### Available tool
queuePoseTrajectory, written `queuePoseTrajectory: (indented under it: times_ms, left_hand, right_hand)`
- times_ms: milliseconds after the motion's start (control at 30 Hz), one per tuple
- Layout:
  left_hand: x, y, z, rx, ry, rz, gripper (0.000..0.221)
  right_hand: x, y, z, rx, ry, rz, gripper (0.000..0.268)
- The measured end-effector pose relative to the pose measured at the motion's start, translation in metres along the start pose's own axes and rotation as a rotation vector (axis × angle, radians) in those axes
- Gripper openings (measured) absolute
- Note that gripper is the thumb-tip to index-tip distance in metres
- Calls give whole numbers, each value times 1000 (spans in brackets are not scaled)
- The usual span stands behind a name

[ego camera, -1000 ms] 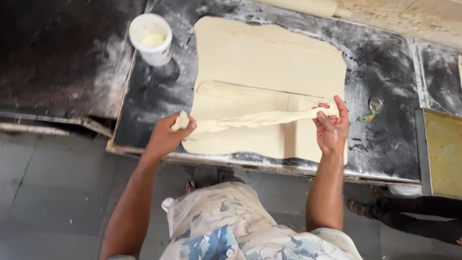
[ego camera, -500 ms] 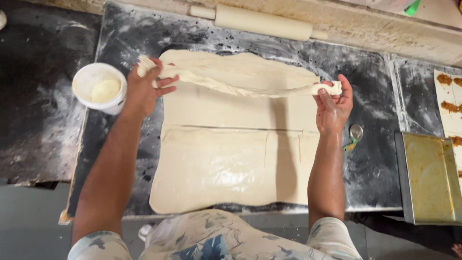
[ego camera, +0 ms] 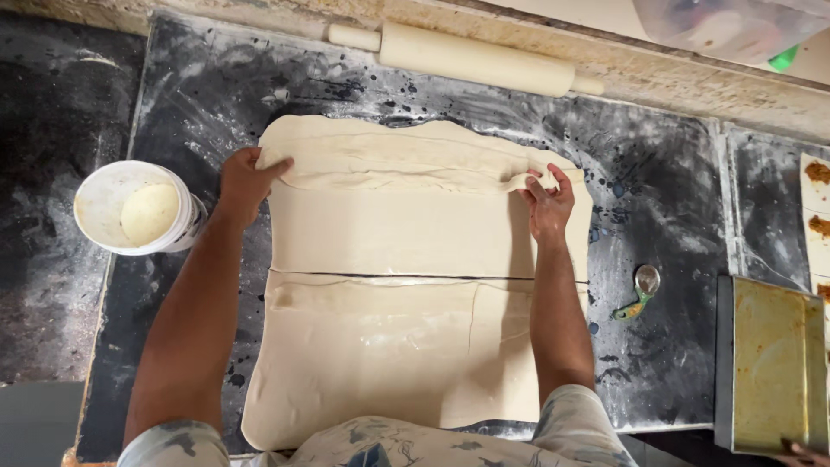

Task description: The person cuts large sheets of dough using a manual cutter, places smaller portions of dough onto the sheets, and folds the edges to align the layers on a floured worktable.

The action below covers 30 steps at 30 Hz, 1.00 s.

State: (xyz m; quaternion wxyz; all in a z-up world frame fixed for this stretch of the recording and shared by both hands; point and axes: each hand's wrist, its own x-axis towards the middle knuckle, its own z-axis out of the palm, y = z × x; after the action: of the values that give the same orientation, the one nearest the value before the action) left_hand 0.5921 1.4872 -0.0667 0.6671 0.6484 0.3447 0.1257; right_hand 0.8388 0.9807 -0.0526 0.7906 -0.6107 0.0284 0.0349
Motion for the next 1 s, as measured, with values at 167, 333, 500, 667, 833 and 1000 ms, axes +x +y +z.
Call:
queuePoseTrajectory:
  times_ms: [167,333,500,667,833,1000]
  left_hand:
    - [12,60,5,-289,35,49,10]
    - [10,100,-9,-285,51,236,15]
    - [20,59,-6,160,117,329,28]
    - [34,13,-4,145,129,102,34]
    - [38,23,-2,107,118,160,30]
    - [40,61,-2,112,191,645,26]
  right_hand:
    - [-9,-71,45,26,-20,-131,48]
    - [-12,-126,46,159,-93,-273,44]
    - [15,-76,16,-153,63,-127,42]
    - [39,-16,-11,46,-46,-61,41]
    - [39,-30,2,-31,-50,-89,39]
    - [51,-79,20,84,-60,-262,38]
